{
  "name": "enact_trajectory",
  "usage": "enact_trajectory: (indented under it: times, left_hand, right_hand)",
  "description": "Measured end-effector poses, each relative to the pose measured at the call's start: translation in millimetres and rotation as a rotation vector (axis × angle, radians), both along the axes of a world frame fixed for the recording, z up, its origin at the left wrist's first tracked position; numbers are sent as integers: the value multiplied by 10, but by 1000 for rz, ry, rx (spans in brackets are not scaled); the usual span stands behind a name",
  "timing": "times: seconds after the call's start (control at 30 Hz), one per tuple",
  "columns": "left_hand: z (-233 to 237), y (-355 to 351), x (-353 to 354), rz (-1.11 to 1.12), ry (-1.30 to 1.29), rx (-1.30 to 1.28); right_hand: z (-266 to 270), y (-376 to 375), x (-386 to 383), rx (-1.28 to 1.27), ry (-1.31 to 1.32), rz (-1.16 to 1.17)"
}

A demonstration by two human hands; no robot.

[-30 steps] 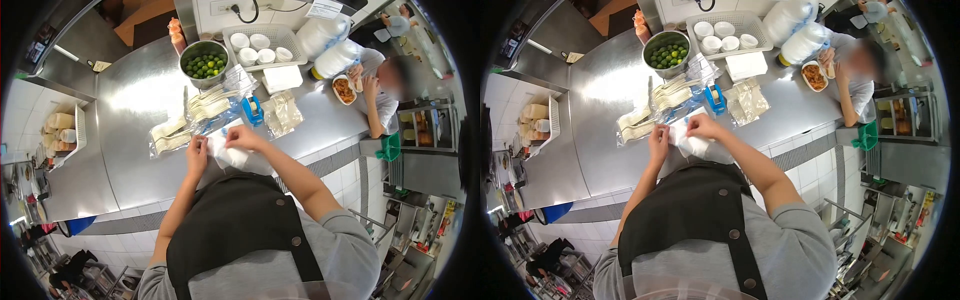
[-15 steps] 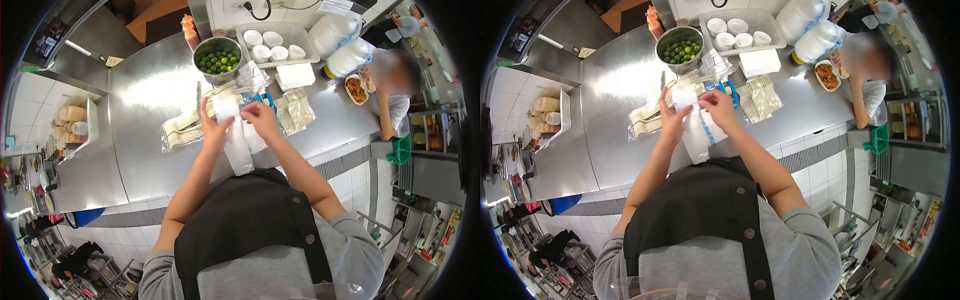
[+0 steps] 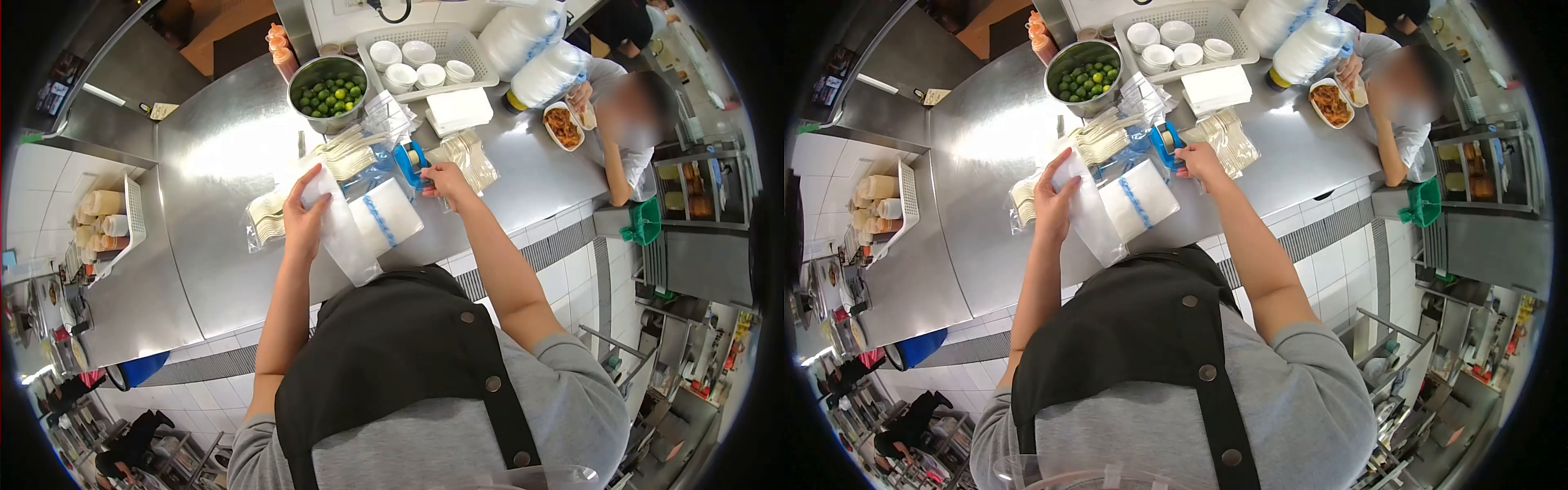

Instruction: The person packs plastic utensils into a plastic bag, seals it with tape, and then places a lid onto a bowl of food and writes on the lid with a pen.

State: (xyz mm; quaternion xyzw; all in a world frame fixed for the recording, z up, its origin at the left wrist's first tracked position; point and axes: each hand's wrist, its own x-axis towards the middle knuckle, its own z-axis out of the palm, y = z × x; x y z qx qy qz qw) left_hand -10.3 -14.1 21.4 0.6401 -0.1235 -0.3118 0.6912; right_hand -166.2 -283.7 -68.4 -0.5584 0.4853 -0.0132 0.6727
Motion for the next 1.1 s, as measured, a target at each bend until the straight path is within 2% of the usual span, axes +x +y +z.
enact_trajectory:
  times: [0.2, 0.5, 0.7, 0.8, 0.9, 1.0, 1.1]
  left_hand:
    - [-72, 161, 16, 63, -8, -1]
    - [-176, 328, -1, 119, -15, -5]
    - [-222, 317, -19, 105, 13, 13]
    - [-201, 272, -28, 99, 7, 21]
    - [-165, 229, -34, 96, -11, 5]
    - [-149, 205, -34, 96, -8, -19]
    - [-114, 202, -21, 80, -18, -21]
  right_hand:
    - [54, 38, 63, -9, 13, -8]
    - [64, 29, -109, 144, -160, -34]
    - [-68, 242, -312, 42, -420, -101]
    - [-92, 288, -323, -6, -449, -120]
    - [-196, 298, -309, -84, -445, -128]
    - [-272, 274, -297, -490, -258, 39]
    - [-211, 330, -296, -840, -198, 75]
